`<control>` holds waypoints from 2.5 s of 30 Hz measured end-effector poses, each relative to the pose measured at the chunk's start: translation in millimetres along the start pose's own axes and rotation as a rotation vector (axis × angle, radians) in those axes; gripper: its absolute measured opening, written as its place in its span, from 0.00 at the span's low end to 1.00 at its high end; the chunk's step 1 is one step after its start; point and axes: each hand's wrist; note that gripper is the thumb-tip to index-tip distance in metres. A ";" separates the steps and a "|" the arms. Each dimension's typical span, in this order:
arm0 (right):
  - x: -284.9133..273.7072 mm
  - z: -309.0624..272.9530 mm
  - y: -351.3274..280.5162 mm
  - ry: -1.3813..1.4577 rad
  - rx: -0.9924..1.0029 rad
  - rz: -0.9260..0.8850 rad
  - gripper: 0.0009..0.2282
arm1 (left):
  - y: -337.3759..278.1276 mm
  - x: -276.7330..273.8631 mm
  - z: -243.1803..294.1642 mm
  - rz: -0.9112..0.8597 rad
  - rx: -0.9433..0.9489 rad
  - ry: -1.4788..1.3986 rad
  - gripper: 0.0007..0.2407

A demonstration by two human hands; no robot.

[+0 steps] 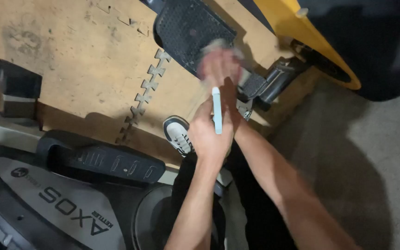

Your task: Wiping down an elliptical trainer using cleaning spray and a cloth.

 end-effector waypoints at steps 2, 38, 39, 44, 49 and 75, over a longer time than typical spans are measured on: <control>-13.7 -4.3 -5.2 0.049 -0.169 -0.064 0.24 | -2.4 -2.1 0.8 0.000 0.034 -0.024 0.13; -325.3 18.9 7.1 -0.441 -0.203 0.214 0.23 | -105.9 -101.1 99.4 -0.264 0.469 -0.185 0.13; -330.7 10.7 25.4 -0.399 -0.223 0.161 0.26 | -104.3 -105.4 98.1 -0.248 0.451 -0.190 0.13; -304.4 30.0 38.7 -0.467 -0.398 0.010 0.30 | -92.7 -123.0 90.5 -0.221 0.424 -0.228 0.11; -308.1 14.4 69.9 -0.603 -0.693 -0.042 0.29 | -84.6 -141.6 91.5 -0.187 0.372 -0.258 0.10; -315.0 -8.8 31.4 -0.280 0.224 0.121 0.25 | -92.8 -148.5 132.6 -0.210 0.436 -0.263 0.08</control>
Point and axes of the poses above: each hand's wrist, its own y-axis towards the middle knuckle, its own x-axis out of the palm, z = x × y, and after that the axes turned 10 degrees about -x, right-handed
